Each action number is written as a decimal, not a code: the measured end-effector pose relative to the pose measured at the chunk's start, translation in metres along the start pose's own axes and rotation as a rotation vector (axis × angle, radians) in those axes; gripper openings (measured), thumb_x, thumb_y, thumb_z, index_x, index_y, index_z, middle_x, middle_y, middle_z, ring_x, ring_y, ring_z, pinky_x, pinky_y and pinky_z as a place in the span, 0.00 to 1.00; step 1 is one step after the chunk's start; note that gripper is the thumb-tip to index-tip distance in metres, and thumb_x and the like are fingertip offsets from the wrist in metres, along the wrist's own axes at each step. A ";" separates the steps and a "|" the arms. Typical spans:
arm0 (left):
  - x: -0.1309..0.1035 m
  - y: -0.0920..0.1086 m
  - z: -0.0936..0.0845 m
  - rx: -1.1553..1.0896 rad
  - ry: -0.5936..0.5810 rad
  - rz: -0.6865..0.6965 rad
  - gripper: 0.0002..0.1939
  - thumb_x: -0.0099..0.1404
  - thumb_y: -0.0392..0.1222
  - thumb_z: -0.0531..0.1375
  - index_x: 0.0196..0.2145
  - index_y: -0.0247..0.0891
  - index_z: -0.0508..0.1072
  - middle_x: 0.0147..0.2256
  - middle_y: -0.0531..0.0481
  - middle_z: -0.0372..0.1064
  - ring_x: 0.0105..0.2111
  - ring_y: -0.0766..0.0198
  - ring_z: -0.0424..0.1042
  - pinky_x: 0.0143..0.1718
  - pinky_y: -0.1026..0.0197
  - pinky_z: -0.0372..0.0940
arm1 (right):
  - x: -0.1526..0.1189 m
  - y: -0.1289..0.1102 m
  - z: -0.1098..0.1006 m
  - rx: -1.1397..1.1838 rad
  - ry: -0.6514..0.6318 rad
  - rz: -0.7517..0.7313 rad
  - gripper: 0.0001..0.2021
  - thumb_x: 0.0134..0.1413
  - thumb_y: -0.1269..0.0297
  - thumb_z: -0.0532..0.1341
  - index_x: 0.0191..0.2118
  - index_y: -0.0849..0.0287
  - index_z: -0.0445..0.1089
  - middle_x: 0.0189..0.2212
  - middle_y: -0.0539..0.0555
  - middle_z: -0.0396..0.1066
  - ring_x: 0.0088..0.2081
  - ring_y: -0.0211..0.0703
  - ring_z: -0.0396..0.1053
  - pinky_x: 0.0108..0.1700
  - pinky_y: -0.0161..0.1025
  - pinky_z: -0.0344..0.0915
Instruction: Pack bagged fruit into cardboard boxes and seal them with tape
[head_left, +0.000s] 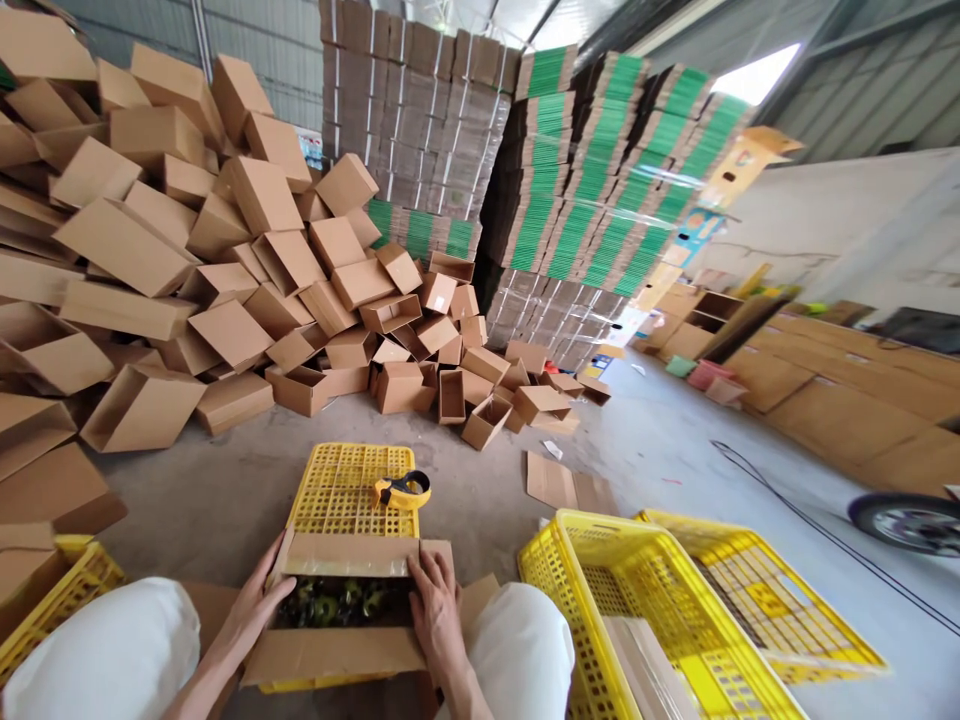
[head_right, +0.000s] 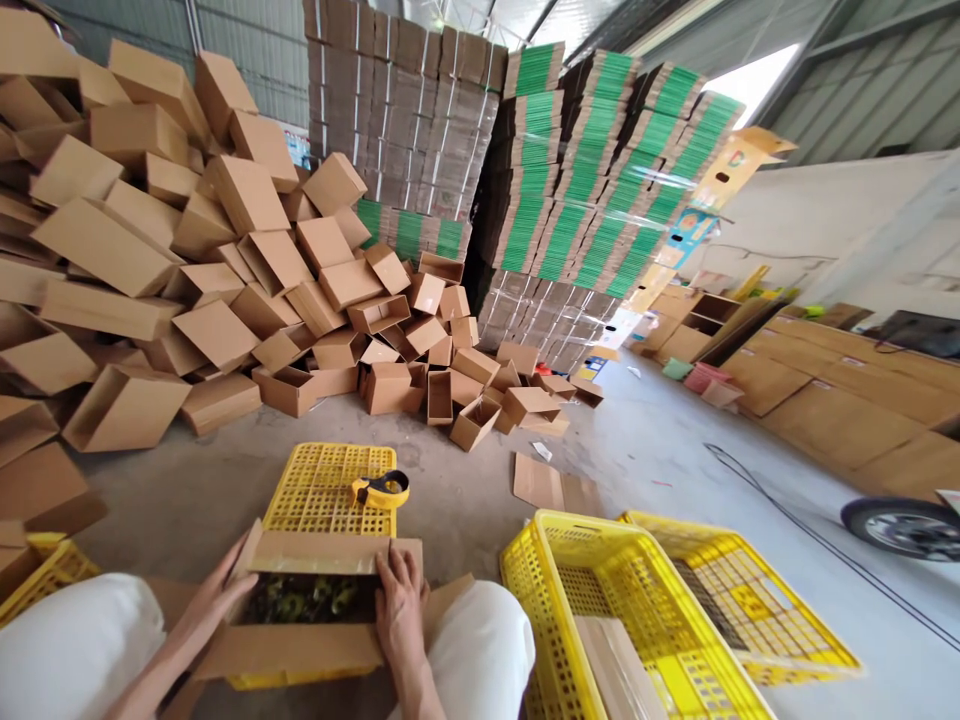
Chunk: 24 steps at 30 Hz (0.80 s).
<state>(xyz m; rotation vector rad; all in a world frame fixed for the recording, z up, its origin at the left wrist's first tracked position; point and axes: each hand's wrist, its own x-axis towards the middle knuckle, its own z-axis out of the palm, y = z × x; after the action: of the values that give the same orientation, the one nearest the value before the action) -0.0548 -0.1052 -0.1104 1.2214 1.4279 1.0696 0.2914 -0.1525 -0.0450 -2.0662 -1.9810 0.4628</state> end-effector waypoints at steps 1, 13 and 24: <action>0.000 -0.002 0.000 0.003 -0.007 0.000 0.48 0.65 0.58 0.60 0.76 0.36 0.53 0.74 0.43 0.56 0.76 0.47 0.50 0.76 0.48 0.49 | 0.000 0.000 0.001 0.002 0.008 -0.003 0.36 0.59 0.76 0.53 0.70 0.44 0.67 0.73 0.51 0.61 0.75 0.58 0.53 0.72 0.60 0.56; 0.000 0.005 0.002 0.033 0.044 0.007 0.49 0.60 0.60 0.62 0.75 0.42 0.57 0.71 0.47 0.64 0.73 0.44 0.58 0.74 0.46 0.55 | -0.001 0.005 0.008 0.006 0.031 -0.014 0.38 0.58 0.76 0.54 0.72 0.43 0.64 0.75 0.50 0.58 0.76 0.58 0.51 0.72 0.59 0.57; -0.006 0.016 -0.001 0.030 0.018 -0.013 0.48 0.63 0.59 0.60 0.75 0.38 0.57 0.72 0.44 0.62 0.74 0.45 0.56 0.73 0.48 0.57 | 0.003 0.005 0.005 0.147 0.072 -0.061 0.30 0.62 0.69 0.57 0.68 0.47 0.71 0.72 0.55 0.64 0.74 0.61 0.57 0.71 0.61 0.62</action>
<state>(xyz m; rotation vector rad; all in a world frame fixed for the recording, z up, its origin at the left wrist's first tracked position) -0.0530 -0.1093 -0.0939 1.2253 1.4689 1.0562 0.2948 -0.1504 -0.0514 -1.9014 -1.9028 0.4990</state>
